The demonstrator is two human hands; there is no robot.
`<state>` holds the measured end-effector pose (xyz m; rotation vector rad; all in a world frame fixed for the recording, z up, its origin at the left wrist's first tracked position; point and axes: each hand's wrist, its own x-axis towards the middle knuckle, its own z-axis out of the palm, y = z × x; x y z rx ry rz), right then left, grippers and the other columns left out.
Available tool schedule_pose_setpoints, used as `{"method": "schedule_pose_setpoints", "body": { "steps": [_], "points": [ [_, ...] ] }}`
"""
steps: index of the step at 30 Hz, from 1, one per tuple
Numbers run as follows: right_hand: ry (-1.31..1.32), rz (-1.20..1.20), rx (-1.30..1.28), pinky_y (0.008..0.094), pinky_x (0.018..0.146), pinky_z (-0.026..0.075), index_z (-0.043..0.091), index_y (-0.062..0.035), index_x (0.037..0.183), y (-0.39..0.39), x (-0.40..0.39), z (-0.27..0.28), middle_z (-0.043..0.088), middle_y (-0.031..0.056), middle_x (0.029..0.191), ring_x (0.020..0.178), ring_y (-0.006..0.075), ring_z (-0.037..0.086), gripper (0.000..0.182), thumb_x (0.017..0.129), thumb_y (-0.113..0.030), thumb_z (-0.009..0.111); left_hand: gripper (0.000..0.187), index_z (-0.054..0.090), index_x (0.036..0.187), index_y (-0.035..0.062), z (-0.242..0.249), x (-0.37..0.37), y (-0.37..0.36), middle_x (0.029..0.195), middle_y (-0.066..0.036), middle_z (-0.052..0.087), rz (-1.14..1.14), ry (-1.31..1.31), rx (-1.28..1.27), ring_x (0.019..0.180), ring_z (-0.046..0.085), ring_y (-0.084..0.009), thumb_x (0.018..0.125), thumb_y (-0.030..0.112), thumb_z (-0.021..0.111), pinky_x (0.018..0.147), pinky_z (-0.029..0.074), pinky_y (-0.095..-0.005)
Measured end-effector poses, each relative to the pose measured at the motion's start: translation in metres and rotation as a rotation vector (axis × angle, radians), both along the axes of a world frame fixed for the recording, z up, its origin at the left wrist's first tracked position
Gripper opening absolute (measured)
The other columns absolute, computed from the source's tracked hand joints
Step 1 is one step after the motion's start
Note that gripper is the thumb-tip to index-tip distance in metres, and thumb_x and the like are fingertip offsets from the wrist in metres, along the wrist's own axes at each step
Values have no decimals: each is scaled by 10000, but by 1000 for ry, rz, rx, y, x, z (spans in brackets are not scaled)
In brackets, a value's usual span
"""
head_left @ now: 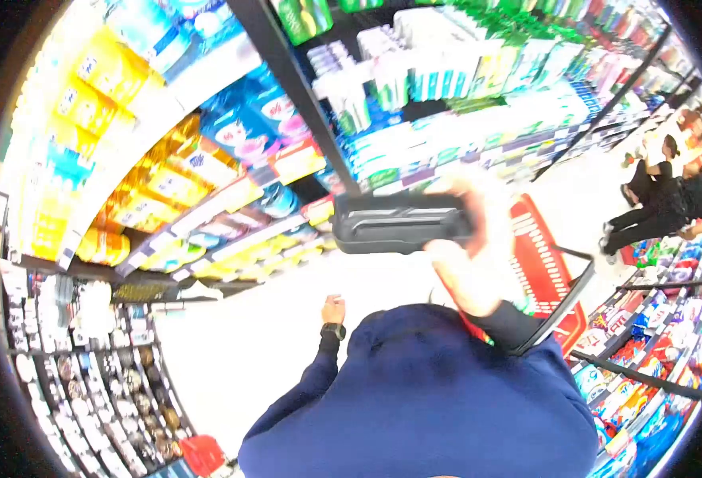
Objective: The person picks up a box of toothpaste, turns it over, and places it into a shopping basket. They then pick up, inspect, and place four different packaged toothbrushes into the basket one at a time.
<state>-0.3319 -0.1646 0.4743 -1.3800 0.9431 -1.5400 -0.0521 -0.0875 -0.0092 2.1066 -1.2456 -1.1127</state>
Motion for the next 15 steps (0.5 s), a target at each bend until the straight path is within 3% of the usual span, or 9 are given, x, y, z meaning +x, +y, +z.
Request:
{"method": "schedule_pose_setpoints", "body": {
  "steps": [1,3,4,5,6,8,10,12,15],
  "points": [
    [-73,15,-101,326,918,386,445,4,1228,-19,7,-43,474,97,1128,1037,198,497,610,697,-119,720,332,583,1056,30,32,-27,-32,1021,-150,630,76,315,-216,876,632,-310,912,290,435,806,512,-421],
    [-161,113,145,322,945,364,444,-10,1243,4,15,-64,495,83,1138,1062,167,484,622,687,-34,722,376,581,1061,1,202,-62,-54,1014,-151,626,107,695,-193,884,626,-313,927,294,387,794,509,-429],
    [46,201,46,291,836,492,405,-52,1250,-30,0,-86,499,82,1126,995,157,547,634,711,-2,734,434,536,1178,-35,202,-79,-108,1061,-182,628,-265,949,-391,865,636,-279,934,293,392,740,531,-386],
    [-144,337,231,305,850,448,452,-47,1244,-12,12,-109,542,59,1113,996,143,539,619,698,-45,742,525,479,1234,-38,243,-80,-90,1135,-225,575,-34,1323,-114,869,631,-310,934,380,376,730,528,-417],
    [-22,400,187,305,801,475,477,-55,1223,-8,10,-132,559,66,1091,933,155,574,585,706,-61,749,624,422,1290,-42,284,-94,-85,1209,-267,521,210,1681,179,872,625,-341,935,467,359,720,525,-447],
    [379,428,78,320,808,468,523,-57,1172,-1,0,-141,573,96,1057,903,198,583,570,674,-132,790,753,340,1343,-24,265,-87,-85,1255,-333,442,-402,1922,329,859,619,-371,906,589,311,706,516,-475],
    [427,523,81,328,818,461,522,-63,1180,8,-5,-145,574,93,1064,927,216,572,583,671,-156,790,715,317,1351,-3,259,-79,-76,1249,-336,438,-544,1610,297,773,628,-332,918,566,313,611,532,-408],
    [439,580,57,335,831,457,525,-73,1182,9,-11,-157,576,95,1074,954,230,562,575,677,-169,783,638,364,1303,-36,272,-81,-62,951,-235,579,-393,1412,406,624,590,-298,920,474,394,493,491,-376],
    [456,566,132,344,837,464,502,-90,1221,14,-16,-169,554,99,1131,992,223,561,583,711,-188,765,511,376,1302,-26,266,-78,-63,841,-133,564,-519,1387,474,631,572,-219,936,322,454,500,471,-311]
  ]
}}
